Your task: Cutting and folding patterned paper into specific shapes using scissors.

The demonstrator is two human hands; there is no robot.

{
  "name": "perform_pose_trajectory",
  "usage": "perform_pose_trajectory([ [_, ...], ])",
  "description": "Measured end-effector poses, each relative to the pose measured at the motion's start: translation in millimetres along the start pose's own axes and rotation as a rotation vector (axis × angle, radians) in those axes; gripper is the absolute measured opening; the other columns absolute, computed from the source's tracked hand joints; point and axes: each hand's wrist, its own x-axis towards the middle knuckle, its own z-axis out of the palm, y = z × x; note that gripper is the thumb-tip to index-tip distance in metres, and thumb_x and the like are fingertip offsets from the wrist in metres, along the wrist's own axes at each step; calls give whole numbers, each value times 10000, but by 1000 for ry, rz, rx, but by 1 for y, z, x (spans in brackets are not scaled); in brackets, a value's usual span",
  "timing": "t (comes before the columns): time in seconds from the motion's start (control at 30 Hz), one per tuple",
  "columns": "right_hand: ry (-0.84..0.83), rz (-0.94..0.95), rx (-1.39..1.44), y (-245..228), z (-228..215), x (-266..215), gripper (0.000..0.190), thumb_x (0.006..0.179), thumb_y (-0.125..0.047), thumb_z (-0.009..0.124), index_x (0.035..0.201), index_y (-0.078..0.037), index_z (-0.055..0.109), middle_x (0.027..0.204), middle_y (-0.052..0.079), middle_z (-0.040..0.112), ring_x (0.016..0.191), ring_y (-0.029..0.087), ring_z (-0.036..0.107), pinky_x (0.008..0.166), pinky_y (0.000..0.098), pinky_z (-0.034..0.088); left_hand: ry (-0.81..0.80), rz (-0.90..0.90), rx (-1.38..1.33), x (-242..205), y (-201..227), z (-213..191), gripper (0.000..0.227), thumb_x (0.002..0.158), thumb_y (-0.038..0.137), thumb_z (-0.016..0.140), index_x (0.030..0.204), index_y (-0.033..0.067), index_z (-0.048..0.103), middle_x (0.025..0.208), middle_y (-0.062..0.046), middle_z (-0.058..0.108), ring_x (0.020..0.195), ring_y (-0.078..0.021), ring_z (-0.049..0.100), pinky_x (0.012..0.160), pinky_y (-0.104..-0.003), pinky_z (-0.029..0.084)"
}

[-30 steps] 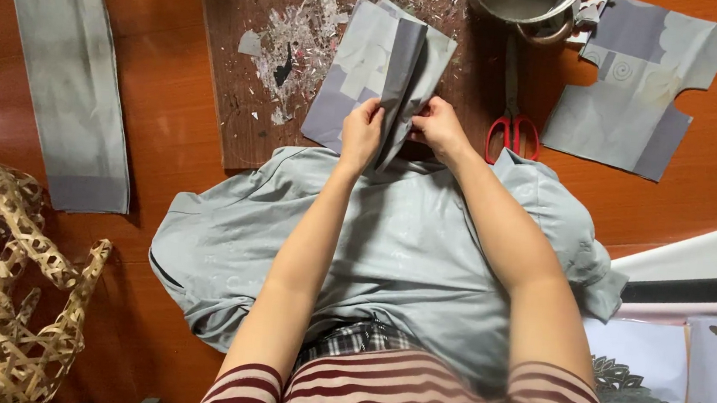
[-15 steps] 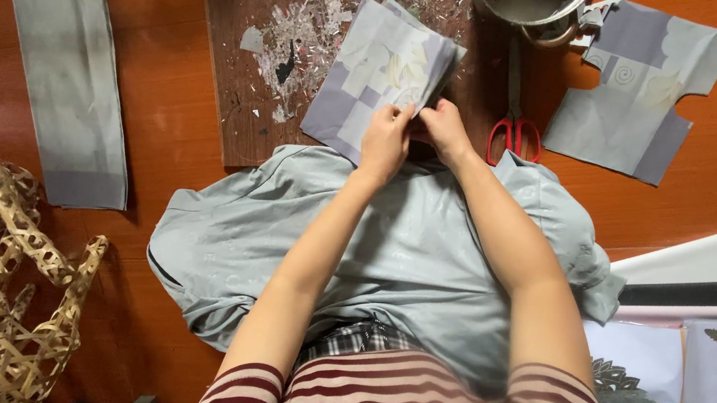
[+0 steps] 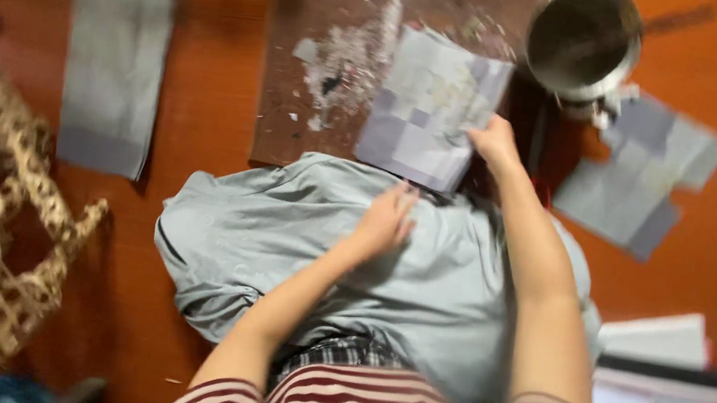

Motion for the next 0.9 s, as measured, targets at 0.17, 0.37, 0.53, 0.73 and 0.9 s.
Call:
perform_pose_trajectory([
  [0.17, 296, -375, -334, -17, -6, 35, 486, 857, -85, 733, 1319, 13, 615, 1186, 195, 717, 1055, 330, 700, 945, 411, 529, -9, 98, 67, -96, 37, 7, 536, 828, 175, 712, 1316, 5, 567, 1425, -320, 511, 1257, -491, 529, 1032, -582, 437],
  [0.37, 500, -806, -850, -49, 113, -34, 615, 800, -127, 723, 1373, 17, 556, 1365, 284, 593, 1268, 456, 508, 1067, 574, 328, 183, 234, 25, -100, 25, 2, 398, 793, 188, 711, 1153, 41, 622, 1356, -251, 586, 1218, -420, 583, 962, -542, 472],
  [0.53, -82, -507, -572, -38, 220, -98, 223, 880, -135, 615, 1070, -49, 693, 993, 157, 681, 942, 333, 667, 878, 425, 525, 243, 76, 74, -31, -48, -49, 28, 717, 127, 692, 739, 121, 708, 746, -119, 690, 721, -324, 687, 708, -500, 535],
  [0.73, -129, -834, -937, -71, 290, -233, 91, 905, -203, 672, 908, -127, 723, 906, 92, 688, 928, 297, 618, 972, 520, 397, 168, -481, 536, -3, -202, -212, 145, 803, 173, 690, 831, 58, 775, 786, -162, 735, 758, -307, 742, 648, -460, 594],
  [0.9, -94, -900, -1047, -63, 300, -236, 83, 934, -169, 638, 921, -140, 715, 922, 49, 686, 939, 264, 618, 1088, 566, 317, 971, -938, -59, -46, -373, -211, 377, 968, 209, 554, 1292, 18, 581, 1458, -280, 423, 1367, -424, 424, 1102, -585, 360],
])
